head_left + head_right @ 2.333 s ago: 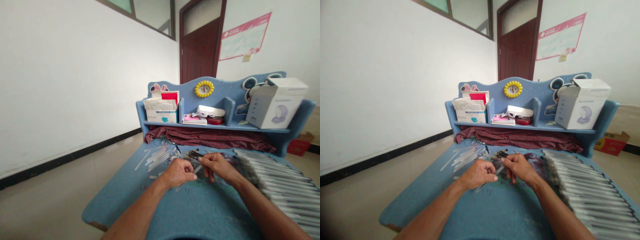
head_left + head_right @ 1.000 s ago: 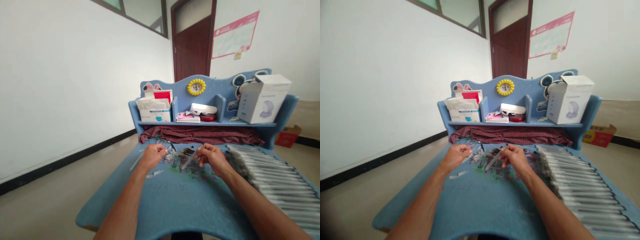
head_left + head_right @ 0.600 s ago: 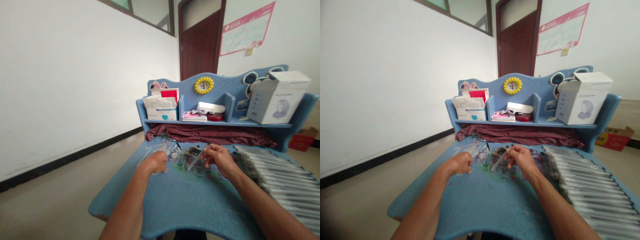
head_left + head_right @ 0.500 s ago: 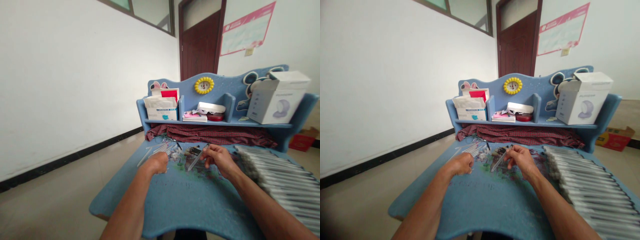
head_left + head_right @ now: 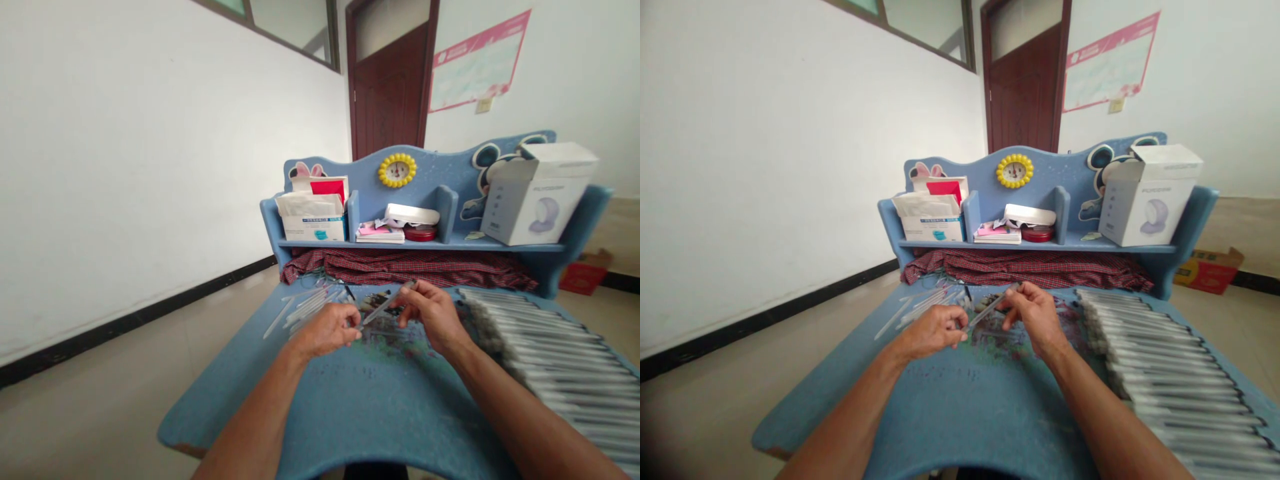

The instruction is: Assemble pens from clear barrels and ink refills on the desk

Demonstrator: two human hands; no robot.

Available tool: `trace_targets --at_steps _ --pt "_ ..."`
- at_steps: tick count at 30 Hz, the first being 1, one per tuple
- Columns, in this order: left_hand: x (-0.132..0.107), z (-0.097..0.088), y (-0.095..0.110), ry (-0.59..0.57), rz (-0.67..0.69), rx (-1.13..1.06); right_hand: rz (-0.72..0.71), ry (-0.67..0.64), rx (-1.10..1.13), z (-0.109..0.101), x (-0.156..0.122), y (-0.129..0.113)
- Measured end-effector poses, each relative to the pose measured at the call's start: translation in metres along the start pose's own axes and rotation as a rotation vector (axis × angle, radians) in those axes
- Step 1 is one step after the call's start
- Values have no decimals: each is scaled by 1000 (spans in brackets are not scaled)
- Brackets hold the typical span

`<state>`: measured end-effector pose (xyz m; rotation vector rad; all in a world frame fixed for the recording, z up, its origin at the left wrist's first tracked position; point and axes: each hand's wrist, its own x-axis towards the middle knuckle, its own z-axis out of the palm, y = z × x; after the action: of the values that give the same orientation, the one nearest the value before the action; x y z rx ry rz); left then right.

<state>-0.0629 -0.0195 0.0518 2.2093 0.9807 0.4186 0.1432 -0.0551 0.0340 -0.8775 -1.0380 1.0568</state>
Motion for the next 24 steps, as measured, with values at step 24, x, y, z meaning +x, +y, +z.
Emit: trace_targets --at_steps 24 --pt "14 46 2 -33 -69 -490 -134 -151 -258 11 -11 -10"
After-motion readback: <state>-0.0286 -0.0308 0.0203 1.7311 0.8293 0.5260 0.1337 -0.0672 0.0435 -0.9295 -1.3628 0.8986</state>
